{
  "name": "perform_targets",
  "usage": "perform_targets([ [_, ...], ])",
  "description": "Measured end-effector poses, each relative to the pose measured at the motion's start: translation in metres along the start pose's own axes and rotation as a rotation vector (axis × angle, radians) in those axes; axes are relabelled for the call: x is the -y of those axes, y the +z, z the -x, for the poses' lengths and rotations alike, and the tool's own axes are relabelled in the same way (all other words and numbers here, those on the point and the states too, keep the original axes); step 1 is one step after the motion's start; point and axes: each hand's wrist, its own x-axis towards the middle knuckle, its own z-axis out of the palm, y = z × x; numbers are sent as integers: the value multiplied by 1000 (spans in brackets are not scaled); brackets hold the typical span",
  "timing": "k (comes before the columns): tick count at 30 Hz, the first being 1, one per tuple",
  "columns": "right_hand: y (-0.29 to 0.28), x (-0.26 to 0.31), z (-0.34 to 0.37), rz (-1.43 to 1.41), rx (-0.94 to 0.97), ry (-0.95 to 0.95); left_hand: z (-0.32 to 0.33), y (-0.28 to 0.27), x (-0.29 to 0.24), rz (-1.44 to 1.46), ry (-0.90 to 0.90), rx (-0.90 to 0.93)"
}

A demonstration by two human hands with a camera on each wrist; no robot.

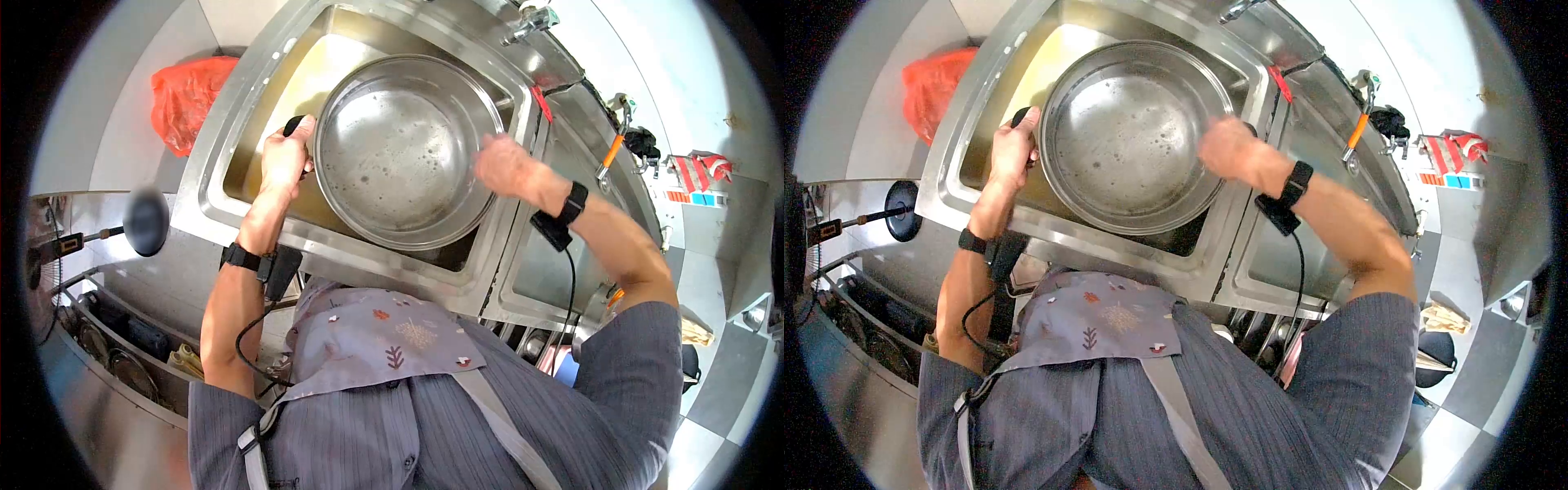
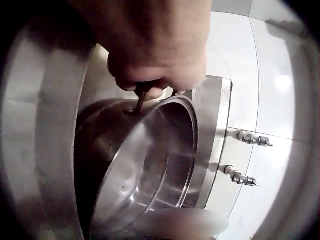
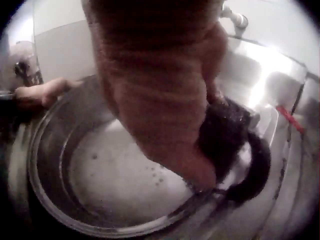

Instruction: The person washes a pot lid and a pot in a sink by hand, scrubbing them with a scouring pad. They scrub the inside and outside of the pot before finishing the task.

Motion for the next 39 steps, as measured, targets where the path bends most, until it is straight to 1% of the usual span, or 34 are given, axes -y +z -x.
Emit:
perform_targets([
  [1,-4,-7,-1,89,-30,-29,-1,0,1,-13,-14,-5],
  [2,2,-5,-3,97,-25,-35,-1,-1,3,-3,-16,-9],
  [4,17,3,-5,29,52,-13,-3,-1,5,-6,-31,-7],
  [6,9,35,-7,-153,92,-151,-2,0,2,-23,-19,-16],
  [8,7,72,-20,-401,-50,-318,1,-1,1,-38,-9,-23],
  [9,1,85,-24,-395,-49,-317,2,-2,-1,-44,4,-16],
  [10,-7,97,-29,-433,-93,-320,2,-2,-3,-55,19,-8],
  [11,-12,101,-32,-472,-140,-322,4,-2,-5,-57,27,-7],
  [12,-10,97,-29,-469,-147,-320,7,0,-7,-56,54,-12],
  [14,1,81,-12,-284,66,-156,9,-1,-8,-55,87,-17],
  [15,3,68,-5,-181,168,-23,7,-1,-7,-49,79,-11],
  [16,0,55,1,-176,165,-17,5,-2,-5,-44,72,-3],
  [18,-14,28,5,54,223,95,1,-1,-1,-47,70,0],
  [19,-15,18,2,65,213,102,3,0,-4,-36,57,8],
  [21,-16,-1,-10,374,144,247,8,-2,-10,-67,42,16],
  [22,-27,-11,-18,387,132,246,9,0,-11,-49,31,23],
  [24,-49,-30,-31,325,102,453,4,-2,-6,-50,18,51],
  [25,-64,-36,-39,300,85,505,4,-2,-5,-29,17,74],
  [26,-66,-43,-46,303,77,508,4,-2,-5,-34,7,87],
  [28,-60,-63,-71,270,-256,640,6,1,-6,-59,6,74],
  [29,-57,-71,-85,222,-333,694,11,0,-14,-64,-17,111],
  [30,-50,-73,-94,218,-343,690,6,2,-5,-57,-11,112],
  [32,-54,-74,-115,11,-582,758,7,1,-5,-3,9,123],
  [33,-56,-74,-125,-65,-663,774,5,2,-4,-1,17,124],
  [34,-56,-68,-135,-75,-669,767,8,2,-8,-33,23,127],
  [36,-67,-56,-165,-91,-922,661,5,2,-5,-16,4,142],
  [37,-80,-40,-177,-174,-936,674,5,3,-5,15,12,141],
  [38,-87,-28,-188,-182,-946,673,5,4,-6,6,17,134],
  [39,-95,-16,-198,-245,-1010,619,5,4,-6,-2,0,127],
])
